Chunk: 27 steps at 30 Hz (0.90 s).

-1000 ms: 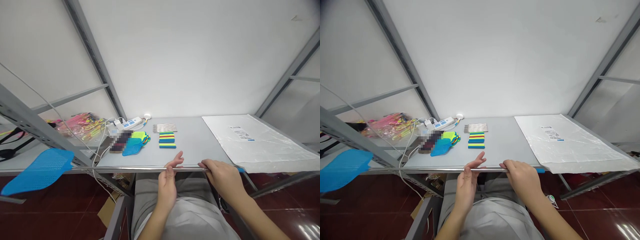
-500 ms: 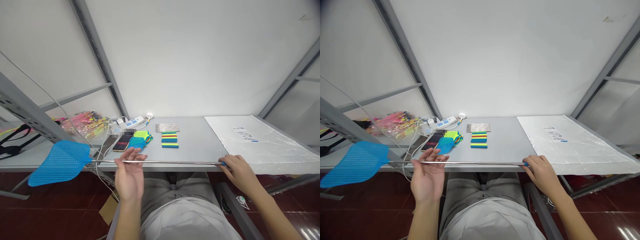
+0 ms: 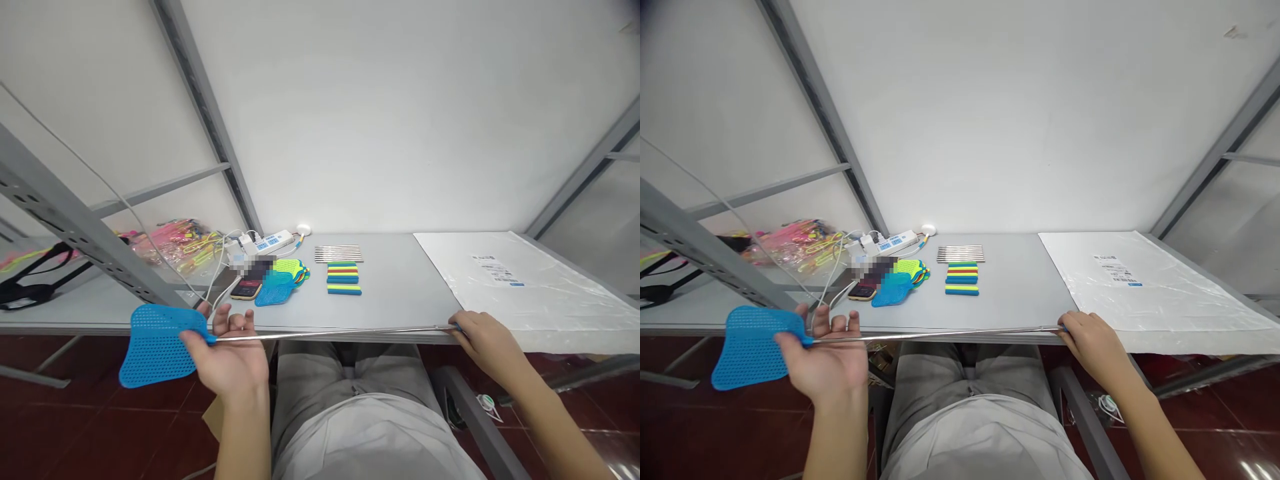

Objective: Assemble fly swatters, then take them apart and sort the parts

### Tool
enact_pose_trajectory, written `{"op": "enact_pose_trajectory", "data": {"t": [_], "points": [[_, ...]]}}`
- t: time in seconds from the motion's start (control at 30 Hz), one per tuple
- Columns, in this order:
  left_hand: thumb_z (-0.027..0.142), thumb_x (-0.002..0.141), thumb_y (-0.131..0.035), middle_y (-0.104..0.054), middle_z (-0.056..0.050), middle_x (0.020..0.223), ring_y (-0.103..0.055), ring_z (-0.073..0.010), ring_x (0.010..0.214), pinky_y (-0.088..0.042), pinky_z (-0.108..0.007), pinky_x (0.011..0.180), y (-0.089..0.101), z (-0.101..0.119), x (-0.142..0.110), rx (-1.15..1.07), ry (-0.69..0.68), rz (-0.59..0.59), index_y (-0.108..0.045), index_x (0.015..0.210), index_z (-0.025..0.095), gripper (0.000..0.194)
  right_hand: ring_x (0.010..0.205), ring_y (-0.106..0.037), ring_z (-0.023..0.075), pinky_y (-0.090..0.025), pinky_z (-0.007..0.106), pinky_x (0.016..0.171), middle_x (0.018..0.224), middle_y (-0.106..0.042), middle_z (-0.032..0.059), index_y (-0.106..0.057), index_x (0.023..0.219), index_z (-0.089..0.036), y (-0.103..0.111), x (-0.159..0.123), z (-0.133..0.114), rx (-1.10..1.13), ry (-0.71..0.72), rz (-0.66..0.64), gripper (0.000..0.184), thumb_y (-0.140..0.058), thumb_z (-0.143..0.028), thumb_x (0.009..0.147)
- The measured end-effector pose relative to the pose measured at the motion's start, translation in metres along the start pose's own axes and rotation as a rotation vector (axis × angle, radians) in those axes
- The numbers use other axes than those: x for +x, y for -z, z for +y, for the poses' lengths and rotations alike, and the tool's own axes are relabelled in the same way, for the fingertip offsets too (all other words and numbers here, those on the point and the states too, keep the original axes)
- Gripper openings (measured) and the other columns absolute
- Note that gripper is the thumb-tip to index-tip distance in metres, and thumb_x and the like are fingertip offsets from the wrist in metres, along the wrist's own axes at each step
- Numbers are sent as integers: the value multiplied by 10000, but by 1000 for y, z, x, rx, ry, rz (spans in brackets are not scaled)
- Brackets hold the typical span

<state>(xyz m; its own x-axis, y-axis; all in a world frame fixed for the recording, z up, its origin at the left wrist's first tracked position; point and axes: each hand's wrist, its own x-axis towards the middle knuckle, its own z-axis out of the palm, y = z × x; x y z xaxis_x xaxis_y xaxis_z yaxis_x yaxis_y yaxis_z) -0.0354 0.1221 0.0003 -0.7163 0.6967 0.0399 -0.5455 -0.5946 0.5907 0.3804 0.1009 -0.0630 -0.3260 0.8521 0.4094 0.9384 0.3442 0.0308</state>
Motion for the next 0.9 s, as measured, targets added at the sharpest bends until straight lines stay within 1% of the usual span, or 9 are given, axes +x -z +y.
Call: {"op": "enact_pose_trajectory", "data": {"t": [0.1,0.27,0.33,0.43,0.53,0.67,0.77,0.83,0.9], "points": [[548,942,-426,-681,7,822,-550,-102,605,-489,-290,755,-9,-32,-35,44,62,-89,-623,1081,253,381,600,-585,176,-314,286,556,668,-624,2,-515,778,-221,6,13,-34,25,40,-63,180,-461,-248,948],[581,939,-413,-731,-64,927,-653,-172,836,-462,-342,863,-12,-83,-107,170,256,-252,-576,1144,217,448,553,-607,181,-248,293,506,665,-667,24,-519,790,-211,12,48,-127,180,101,-221,210,-492,-332,959],[592,947,-374,-741,-85,936,-667,-208,916,-455,-384,897,-13,-84,-119,190,295,-315,-585,1135,203,480,593,-621,180,-253,283,511,730,-689,42,-531,807,-198,13,58,-157,339,87,-274,189,-478,-295,959],[575,940,-411,-746,-87,942,-665,-222,942,-449,-404,927,-16,-68,-116,214,190,-373,-628,1060,195,454,613,-596,162,-283,259,524,728,-664,29,-515,776,-195,15,66,-183,632,44,-316,219,-431,-267,965],[575,925,-441,-740,-76,866,-659,-208,834,-506,-363,803,-16,-49,-108,221,196,-453,-645,1035,195,445,655,-582,156,-345,251,570,770,-654,22,-539,818,-195,21,64,-189,923,16,-344,217,-434,-311,969],[587,948,-362,-715,-99,915,-610,-188,743,-512,-305,621,-11,-44,-106,214,362,-557,-612,1150,190,511,880,-595,173,-424,276,751,1014,-653,39,-550,1115,-223,32,56,-180,1192,-47,-325,209,-494,-341,952],[545,965,-367,-696,-123,1024,-611,-198,845,-513,-331,765,-10,-52,-108,354,369,-668,-643,1137,168,498,703,-551,134,-415,248,633,818,-604,-5,-570,1053,-227,36,53,-173,1310,-130,-363,228,-474,-410,958],[496,967,-411,-681,-122,1097,-610,-225,982,-478,-354,898,-11,-59,-110,483,382,-746,-675,1096,170,438,484,-426,95,-338,223,473,629,-483,-64,-551,1040,-224,36,55,-170,1425,-242,-389,289,-422,-473,967],[453,963,-452,-652,-109,1182,-575,-242,1116,-433,-364,985,-11,-66,-113,563,437,-807,-666,1134,193,379,403,-356,86,-295,220,418,559,-405,-93,-534,1055,-218,32,58,-166,1464,-321,-345,338,-390,-511,967]]}}
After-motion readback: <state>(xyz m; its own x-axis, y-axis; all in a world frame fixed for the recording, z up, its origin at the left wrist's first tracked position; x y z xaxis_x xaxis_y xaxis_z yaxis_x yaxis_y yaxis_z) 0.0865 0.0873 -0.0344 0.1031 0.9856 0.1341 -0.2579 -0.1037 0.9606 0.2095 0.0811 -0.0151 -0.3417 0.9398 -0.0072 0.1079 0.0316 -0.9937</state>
